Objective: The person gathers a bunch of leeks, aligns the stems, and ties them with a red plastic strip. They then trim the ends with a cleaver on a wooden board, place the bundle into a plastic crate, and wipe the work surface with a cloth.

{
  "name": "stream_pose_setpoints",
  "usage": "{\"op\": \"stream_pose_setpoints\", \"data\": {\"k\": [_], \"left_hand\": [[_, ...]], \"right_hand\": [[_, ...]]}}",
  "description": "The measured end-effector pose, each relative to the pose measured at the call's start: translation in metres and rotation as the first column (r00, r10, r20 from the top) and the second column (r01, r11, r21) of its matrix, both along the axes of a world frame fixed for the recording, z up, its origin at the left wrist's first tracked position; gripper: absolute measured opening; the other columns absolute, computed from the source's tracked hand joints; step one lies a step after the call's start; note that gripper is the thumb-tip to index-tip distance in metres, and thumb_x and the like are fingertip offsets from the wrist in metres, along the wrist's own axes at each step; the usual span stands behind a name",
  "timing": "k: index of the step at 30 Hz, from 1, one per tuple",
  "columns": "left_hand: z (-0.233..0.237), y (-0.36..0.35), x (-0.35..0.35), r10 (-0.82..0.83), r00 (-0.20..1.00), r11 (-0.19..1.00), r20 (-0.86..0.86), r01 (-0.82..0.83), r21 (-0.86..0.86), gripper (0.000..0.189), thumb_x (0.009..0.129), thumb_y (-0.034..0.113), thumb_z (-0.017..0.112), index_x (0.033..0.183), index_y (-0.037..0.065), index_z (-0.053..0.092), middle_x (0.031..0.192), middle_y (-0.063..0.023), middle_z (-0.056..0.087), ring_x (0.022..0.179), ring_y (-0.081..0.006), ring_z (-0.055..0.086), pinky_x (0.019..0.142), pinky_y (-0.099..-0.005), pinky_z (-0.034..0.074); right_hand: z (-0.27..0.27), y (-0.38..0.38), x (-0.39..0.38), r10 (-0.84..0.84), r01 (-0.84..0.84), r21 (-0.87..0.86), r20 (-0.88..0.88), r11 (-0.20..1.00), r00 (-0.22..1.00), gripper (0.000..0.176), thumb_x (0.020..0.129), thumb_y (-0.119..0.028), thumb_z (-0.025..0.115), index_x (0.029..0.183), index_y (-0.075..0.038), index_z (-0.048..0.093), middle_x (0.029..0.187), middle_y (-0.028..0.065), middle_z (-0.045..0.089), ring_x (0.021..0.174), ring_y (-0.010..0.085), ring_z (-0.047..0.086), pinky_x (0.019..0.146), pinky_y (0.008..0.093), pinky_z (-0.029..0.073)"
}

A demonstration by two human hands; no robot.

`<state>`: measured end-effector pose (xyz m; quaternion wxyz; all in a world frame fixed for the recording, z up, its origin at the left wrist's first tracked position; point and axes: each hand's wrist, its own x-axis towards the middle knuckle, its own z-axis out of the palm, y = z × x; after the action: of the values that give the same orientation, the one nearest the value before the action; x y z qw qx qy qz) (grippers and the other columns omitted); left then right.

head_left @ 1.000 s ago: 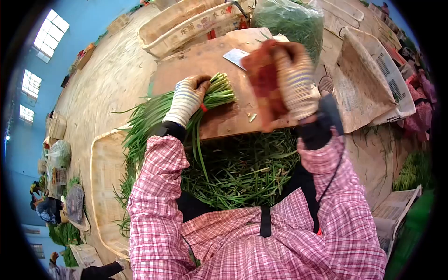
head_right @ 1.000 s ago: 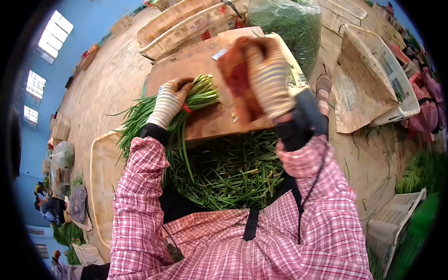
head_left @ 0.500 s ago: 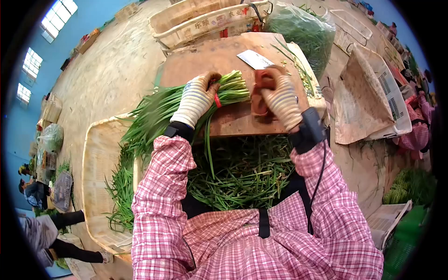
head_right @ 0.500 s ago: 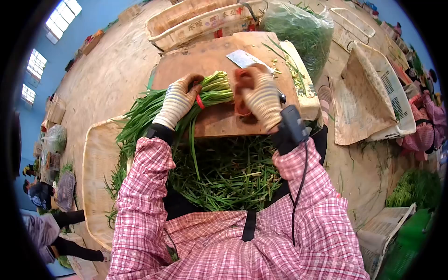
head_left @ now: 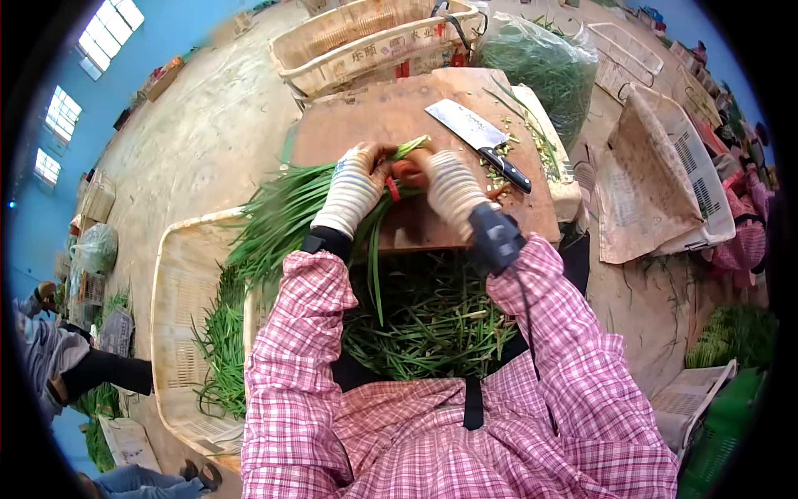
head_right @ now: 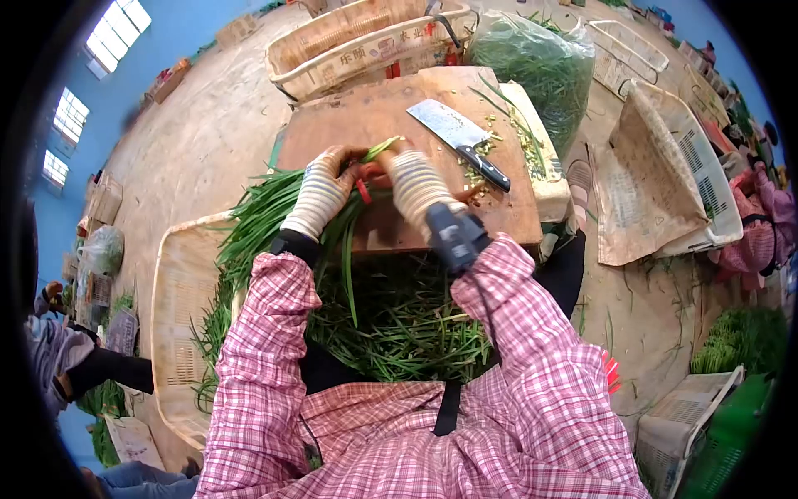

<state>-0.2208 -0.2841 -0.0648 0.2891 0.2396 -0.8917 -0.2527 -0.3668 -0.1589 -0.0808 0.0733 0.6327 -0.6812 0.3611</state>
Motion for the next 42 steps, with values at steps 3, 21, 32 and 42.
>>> {"op": "stream_pose_setpoints", "data": {"k": [3,21,32,42], "left_hand": [[0.003,0.010,0.009,-0.104,0.992,0.993,-0.078,0.100,-0.060,0.030,0.086,-0.003,0.065,0.114,0.008,0.070,0.114,-0.0158,0.068,0.103,-0.0331,0.065,0.091,-0.0380,0.052],[-0.014,0.037,0.015,-0.055,0.993,0.995,-0.101,0.046,-0.085,0.033,0.069,0.000,0.067,0.101,0.008,0.073,0.101,-0.0157,0.068,0.088,-0.0366,0.064,0.074,-0.0423,0.054],[-0.014,0.042,0.022,-0.010,0.996,0.940,0.093,0.041,-0.338,0.035,0.068,0.009,0.070,0.101,0.018,0.071,0.117,-0.0126,0.059,0.115,-0.0393,0.053,0.110,-0.0575,0.032],[-0.013,0.043,0.018,-0.116,0.993,0.947,-0.010,0.108,-0.301,0.042,0.065,0.006,0.072,0.106,0.017,0.070,0.124,-0.0126,0.060,0.120,-0.0398,0.052,0.113,-0.0586,0.029]], "right_hand": [[0.027,0.039,-0.032,-0.151,0.074,0.187,0.441,0.980,0.885,0.029,0.081,0.001,0.063,0.108,-0.007,0.069,0.094,0.0197,0.070,0.083,0.0329,0.071,0.070,0.0396,0.057],[0.026,-0.016,-0.023,0.348,-0.473,0.018,0.652,0.881,0.674,0.028,0.078,0.002,0.057,0.104,-0.005,0.062,0.094,0.0097,0.066,0.093,0.0244,0.065,0.082,0.0378,0.053],[0.065,-0.014,-0.025,0.368,-0.469,0.019,0.593,0.883,0.716,0.020,0.088,-0.007,0.067,0.107,-0.005,0.064,0.086,0.0053,0.064,0.077,0.0151,0.058,0.069,0.0315,0.049],[0.065,-0.005,-0.054,0.251,-0.286,0.008,0.457,0.958,0.853,0.027,0.082,-0.007,0.064,0.108,0.000,0.062,0.087,0.0156,0.066,0.087,0.0214,0.064,0.076,0.0346,0.051]]}}
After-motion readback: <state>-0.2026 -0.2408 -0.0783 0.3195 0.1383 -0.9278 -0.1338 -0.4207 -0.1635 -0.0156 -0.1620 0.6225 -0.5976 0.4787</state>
